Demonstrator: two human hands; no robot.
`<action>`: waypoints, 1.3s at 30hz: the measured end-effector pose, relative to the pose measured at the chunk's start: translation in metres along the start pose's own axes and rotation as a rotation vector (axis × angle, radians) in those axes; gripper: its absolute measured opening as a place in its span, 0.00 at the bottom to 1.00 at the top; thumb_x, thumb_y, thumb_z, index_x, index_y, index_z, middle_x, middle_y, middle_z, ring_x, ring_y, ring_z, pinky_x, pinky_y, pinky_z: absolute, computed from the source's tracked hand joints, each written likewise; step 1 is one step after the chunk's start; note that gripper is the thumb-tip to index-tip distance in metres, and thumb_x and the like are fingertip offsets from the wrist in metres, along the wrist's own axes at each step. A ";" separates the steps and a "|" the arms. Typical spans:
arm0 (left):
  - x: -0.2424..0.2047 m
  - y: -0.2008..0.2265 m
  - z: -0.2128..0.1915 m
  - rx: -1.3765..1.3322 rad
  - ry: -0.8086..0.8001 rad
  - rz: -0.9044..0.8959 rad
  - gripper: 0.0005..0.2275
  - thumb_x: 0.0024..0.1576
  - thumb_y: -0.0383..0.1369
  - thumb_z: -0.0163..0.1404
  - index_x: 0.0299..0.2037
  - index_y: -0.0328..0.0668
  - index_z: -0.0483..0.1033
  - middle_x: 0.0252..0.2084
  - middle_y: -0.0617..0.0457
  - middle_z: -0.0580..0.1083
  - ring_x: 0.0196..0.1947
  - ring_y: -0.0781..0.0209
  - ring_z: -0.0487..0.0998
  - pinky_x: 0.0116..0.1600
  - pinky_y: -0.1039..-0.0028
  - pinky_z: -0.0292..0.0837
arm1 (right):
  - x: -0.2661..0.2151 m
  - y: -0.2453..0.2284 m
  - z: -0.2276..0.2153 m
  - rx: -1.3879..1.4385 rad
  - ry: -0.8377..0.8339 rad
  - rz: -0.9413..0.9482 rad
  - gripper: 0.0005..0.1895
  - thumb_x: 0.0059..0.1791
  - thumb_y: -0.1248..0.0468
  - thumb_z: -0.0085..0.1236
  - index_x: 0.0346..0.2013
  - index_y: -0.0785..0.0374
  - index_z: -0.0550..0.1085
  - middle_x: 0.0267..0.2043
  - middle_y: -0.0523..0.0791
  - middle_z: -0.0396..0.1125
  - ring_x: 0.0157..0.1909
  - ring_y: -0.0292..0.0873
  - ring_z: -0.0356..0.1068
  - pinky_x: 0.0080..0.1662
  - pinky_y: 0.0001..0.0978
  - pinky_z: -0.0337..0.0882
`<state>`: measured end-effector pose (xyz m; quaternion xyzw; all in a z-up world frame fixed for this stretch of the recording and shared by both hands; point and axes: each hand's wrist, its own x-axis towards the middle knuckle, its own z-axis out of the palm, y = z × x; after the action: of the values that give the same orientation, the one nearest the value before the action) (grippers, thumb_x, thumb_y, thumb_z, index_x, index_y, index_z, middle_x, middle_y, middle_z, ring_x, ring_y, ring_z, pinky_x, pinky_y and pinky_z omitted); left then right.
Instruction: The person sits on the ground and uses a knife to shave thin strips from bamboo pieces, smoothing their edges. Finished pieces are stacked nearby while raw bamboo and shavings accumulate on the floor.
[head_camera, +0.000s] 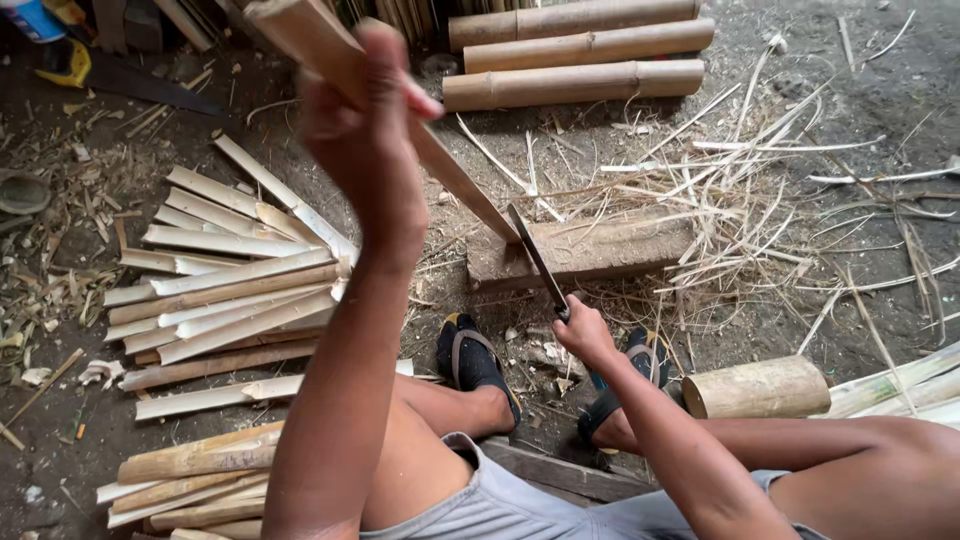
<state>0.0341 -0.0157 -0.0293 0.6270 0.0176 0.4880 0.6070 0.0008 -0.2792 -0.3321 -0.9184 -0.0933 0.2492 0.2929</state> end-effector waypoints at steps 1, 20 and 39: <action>-0.010 -0.018 0.009 0.011 -0.046 -0.017 0.13 0.64 0.45 0.53 0.39 0.43 0.72 0.29 0.56 0.75 0.27 0.67 0.79 0.29 0.78 0.81 | 0.002 0.006 -0.001 0.036 -0.005 0.015 0.21 0.45 0.60 0.57 0.51 0.66 0.71 0.28 0.58 0.73 0.33 0.58 0.75 0.40 0.50 0.73; -0.093 -0.099 -0.211 0.392 0.604 -0.637 0.11 0.61 0.38 0.53 0.41 0.37 0.73 0.32 0.56 0.73 0.32 0.67 0.73 0.40 0.73 0.72 | -0.027 -0.173 -0.001 0.221 -0.176 -0.442 0.12 0.48 0.62 0.58 0.40 0.67 0.70 0.23 0.56 0.68 0.24 0.51 0.67 0.31 0.40 0.68; -0.320 -0.162 -0.387 1.289 0.647 -1.068 0.13 0.63 0.19 0.46 0.56 0.37 0.73 0.60 0.42 0.71 0.53 0.54 0.77 0.55 0.66 0.82 | -0.010 -0.235 0.171 -0.181 -0.894 -0.654 0.15 0.46 0.58 0.56 0.38 0.68 0.71 0.23 0.53 0.71 0.26 0.48 0.71 0.35 0.45 0.71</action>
<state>-0.2867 0.1182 -0.4268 0.5862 0.7476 0.1889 0.2486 -0.1015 -0.0079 -0.3116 -0.6684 -0.5091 0.5013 0.2068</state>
